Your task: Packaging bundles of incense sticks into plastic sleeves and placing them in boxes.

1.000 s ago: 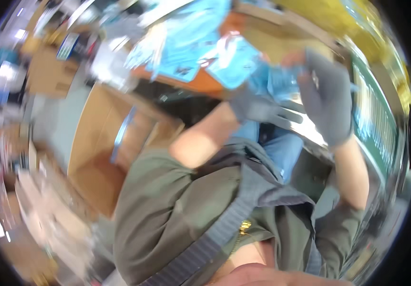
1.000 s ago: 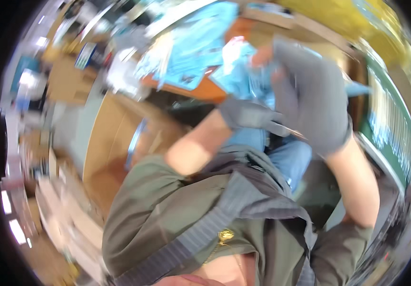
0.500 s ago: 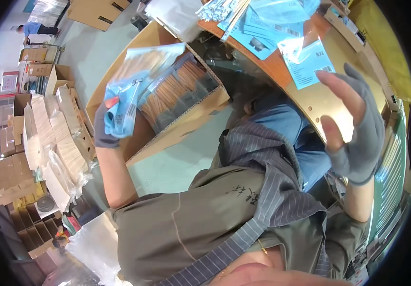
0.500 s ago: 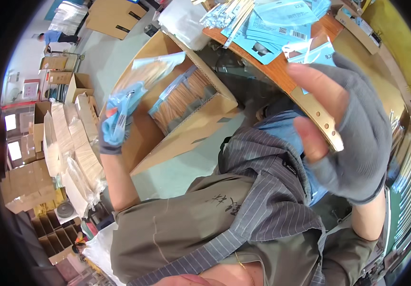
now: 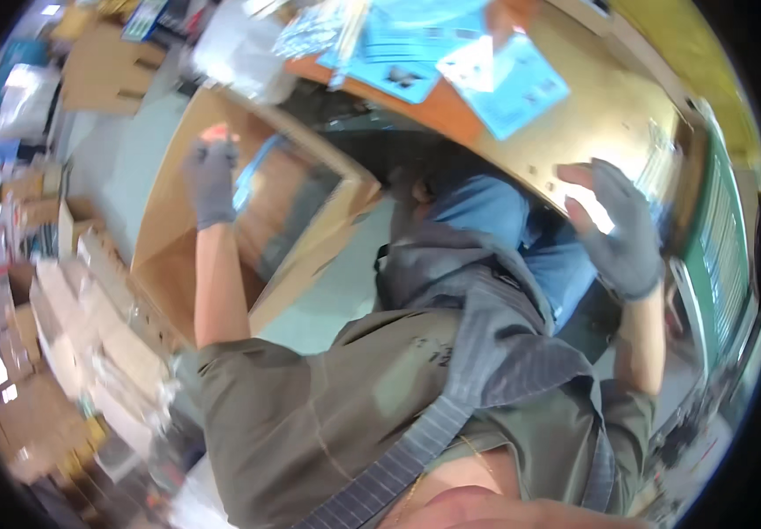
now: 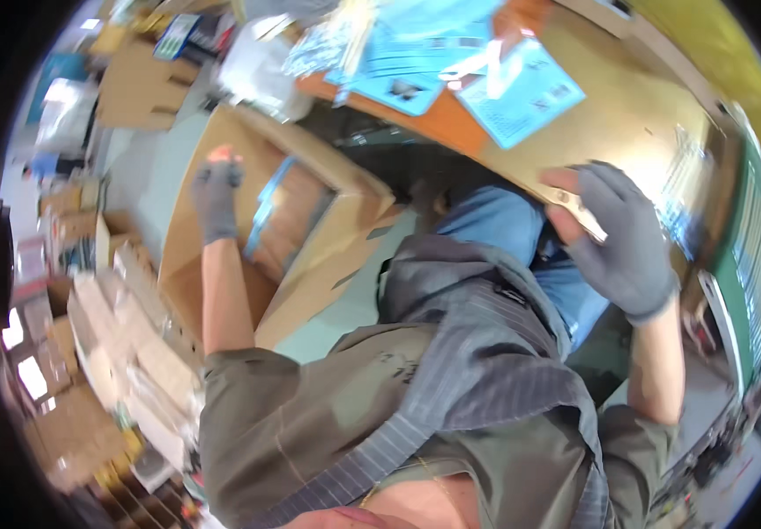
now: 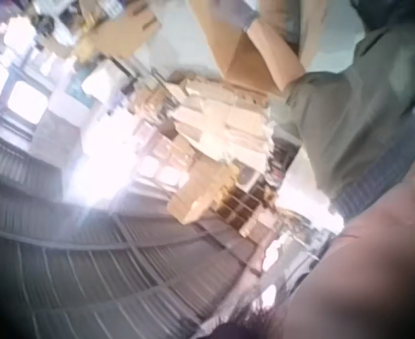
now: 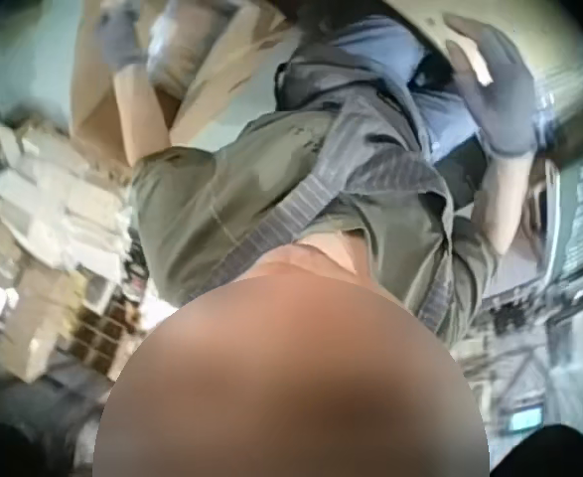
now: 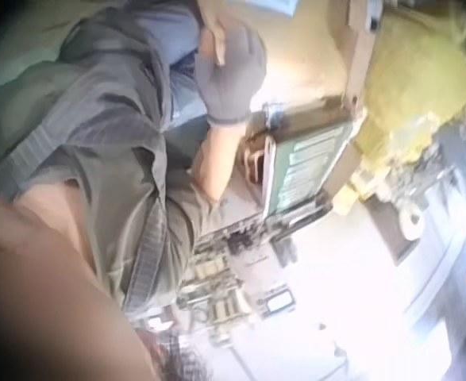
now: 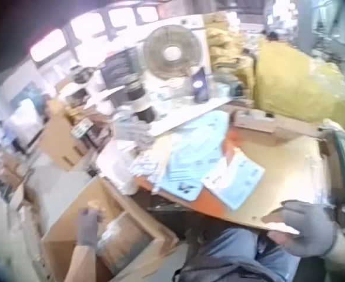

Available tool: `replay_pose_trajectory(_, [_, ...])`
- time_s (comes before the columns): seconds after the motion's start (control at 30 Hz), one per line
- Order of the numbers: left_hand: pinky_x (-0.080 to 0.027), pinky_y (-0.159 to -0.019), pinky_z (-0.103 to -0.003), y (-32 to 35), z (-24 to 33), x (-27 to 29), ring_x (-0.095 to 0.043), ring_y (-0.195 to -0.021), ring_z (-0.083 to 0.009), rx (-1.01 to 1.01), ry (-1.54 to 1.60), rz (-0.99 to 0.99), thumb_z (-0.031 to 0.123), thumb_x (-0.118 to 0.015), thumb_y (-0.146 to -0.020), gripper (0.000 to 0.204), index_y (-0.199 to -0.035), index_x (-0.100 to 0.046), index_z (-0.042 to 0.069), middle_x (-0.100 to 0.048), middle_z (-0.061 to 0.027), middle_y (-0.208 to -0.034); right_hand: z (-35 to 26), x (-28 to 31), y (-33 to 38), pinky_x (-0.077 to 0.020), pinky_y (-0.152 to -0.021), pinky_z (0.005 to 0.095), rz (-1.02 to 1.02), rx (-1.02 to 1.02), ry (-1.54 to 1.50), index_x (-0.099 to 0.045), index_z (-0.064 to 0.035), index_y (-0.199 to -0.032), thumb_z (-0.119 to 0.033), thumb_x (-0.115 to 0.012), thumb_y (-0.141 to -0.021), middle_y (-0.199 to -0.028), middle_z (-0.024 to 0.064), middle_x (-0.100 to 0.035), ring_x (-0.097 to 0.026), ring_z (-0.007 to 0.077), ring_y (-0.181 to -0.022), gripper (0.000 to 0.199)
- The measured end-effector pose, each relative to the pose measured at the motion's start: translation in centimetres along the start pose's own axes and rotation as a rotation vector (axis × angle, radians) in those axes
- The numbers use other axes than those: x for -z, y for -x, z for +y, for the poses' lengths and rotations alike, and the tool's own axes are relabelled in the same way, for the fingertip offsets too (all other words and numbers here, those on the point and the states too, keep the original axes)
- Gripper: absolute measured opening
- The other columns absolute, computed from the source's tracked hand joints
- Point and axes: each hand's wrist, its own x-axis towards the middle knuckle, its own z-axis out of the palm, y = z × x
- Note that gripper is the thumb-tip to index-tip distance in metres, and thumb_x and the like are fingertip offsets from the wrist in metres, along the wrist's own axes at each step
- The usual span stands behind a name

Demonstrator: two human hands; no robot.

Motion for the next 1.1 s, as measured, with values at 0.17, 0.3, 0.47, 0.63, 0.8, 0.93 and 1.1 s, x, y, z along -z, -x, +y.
replay_pose_trajectory(0.17, [-0.049, -0.073, -0.031, 2.8, 12.1, -19.5, -0.063, -0.080, -0.0215, -0.538, -0.026, -0.542, 0.018, -0.060, -0.086, 0.021, -0.100, -0.065, 0.004, -0.066, -0.0112, -0.087, 2.0, -2.6, 2.7, -0.0468, -0.073, 0.0401, -0.031, -0.054, -0.135, -0.060, -0.0016, -0.105, -0.011, -0.062, -0.080, -0.086, 0.0164, -0.059, -0.058, 0.0358, -0.082, 0.027])
replay_pose_trajectory(0.3, [-0.052, -0.076, -0.035, 7.7, 10.3, -34.1, -0.066, -0.085, -0.0277, -1.206, -0.820, -0.446, 0.020, -0.057, -0.083, 0.029, -0.104, -0.062, 0.000, -0.066, -0.0140, -0.096, 1.8, -4.0, 6.3, -0.0453, -0.069, 0.0396, 0.091, -0.077, -0.087, -0.059, -0.0041, -0.106, -0.013, -0.062, -0.081, -0.083, 0.0143, -0.058, -0.057, 0.0340, -0.077, 0.026])
replay_pose_trajectory(0.47, [-0.053, -0.073, -0.039, 6.6, 9.6, -39.9, -0.067, -0.083, -0.0298, -0.949, -1.213, -0.550, 0.018, -0.055, -0.082, 0.026, -0.099, -0.064, 0.000, -0.065, -0.0165, -0.096, 3.1, -3.2, 11.5, -0.0478, -0.073, 0.0385, 0.146, -0.292, -0.199, -0.060, -0.0019, -0.105, -0.012, -0.060, -0.082, -0.088, 0.0162, -0.061, -0.060, 0.0356, -0.083, 0.025])
replay_pose_trajectory(0.63, [-0.053, -0.071, -0.042, 4.5, 12.8, -36.7, -0.067, -0.082, -0.0341, -0.717, -0.923, -0.666, 0.018, -0.049, -0.084, 0.024, -0.087, -0.066, 0.001, -0.067, -0.0192, -0.091, 4.6, -2.7, 13.0, -0.0490, -0.077, 0.0368, 0.224, -0.393, -0.325, -0.060, -0.0009, -0.106, -0.012, -0.057, -0.085, -0.096, 0.0184, -0.064, -0.062, 0.0366, -0.087, 0.024])
replay_pose_trajectory(0.8, [-0.050, -0.061, -0.039, 4.4, 13.7, -34.7, -0.066, -0.067, -0.0290, -0.660, -0.313, -0.644, 0.019, -0.061, -0.081, 0.021, -0.075, -0.060, -0.001, -0.067, -0.0164, -0.073, 6.1, -3.9, 10.9, -0.0474, -0.073, 0.0358, 0.302, -0.406, -0.398, -0.060, -0.0005, -0.103, -0.017, -0.056, -0.087, -0.088, 0.0155, -0.063, -0.061, 0.0320, -0.080, 0.023])
replay_pose_trajectory(0.93, [-0.044, -0.048, -0.030, 8.2, 15.3, -35.3, -0.057, -0.052, -0.0133, -0.257, 0.097, -0.851, 0.015, -0.072, -0.075, 0.021, -0.071, -0.057, 0.001, -0.060, -0.0080, -0.060, 8.8, -5.7, 8.1, -0.0471, -0.076, 0.0264, 0.507, -0.663, -0.763, -0.062, 0.0041, -0.103, -0.028, -0.059, -0.091, -0.090, 0.0095, -0.067, -0.060, 0.0122, -0.082, 0.035])
replay_pose_trajectory(1.1, [-0.041, -0.054, -0.026, 12.4, 16.1, -35.7, -0.050, -0.058, -0.0099, -0.477, -0.066, -0.948, 0.017, -0.064, -0.083, 0.020, -0.073, -0.057, 0.001, -0.055, -0.0030, -0.063, 12.7, -7.0, 4.3, -0.0475, -0.066, 0.0319, 0.632, -0.746, -0.665, -0.065, 0.0023, -0.092, -0.033, -0.059, -0.084, -0.077, 0.0137, -0.066, -0.062, 0.0178, -0.072, 0.036])
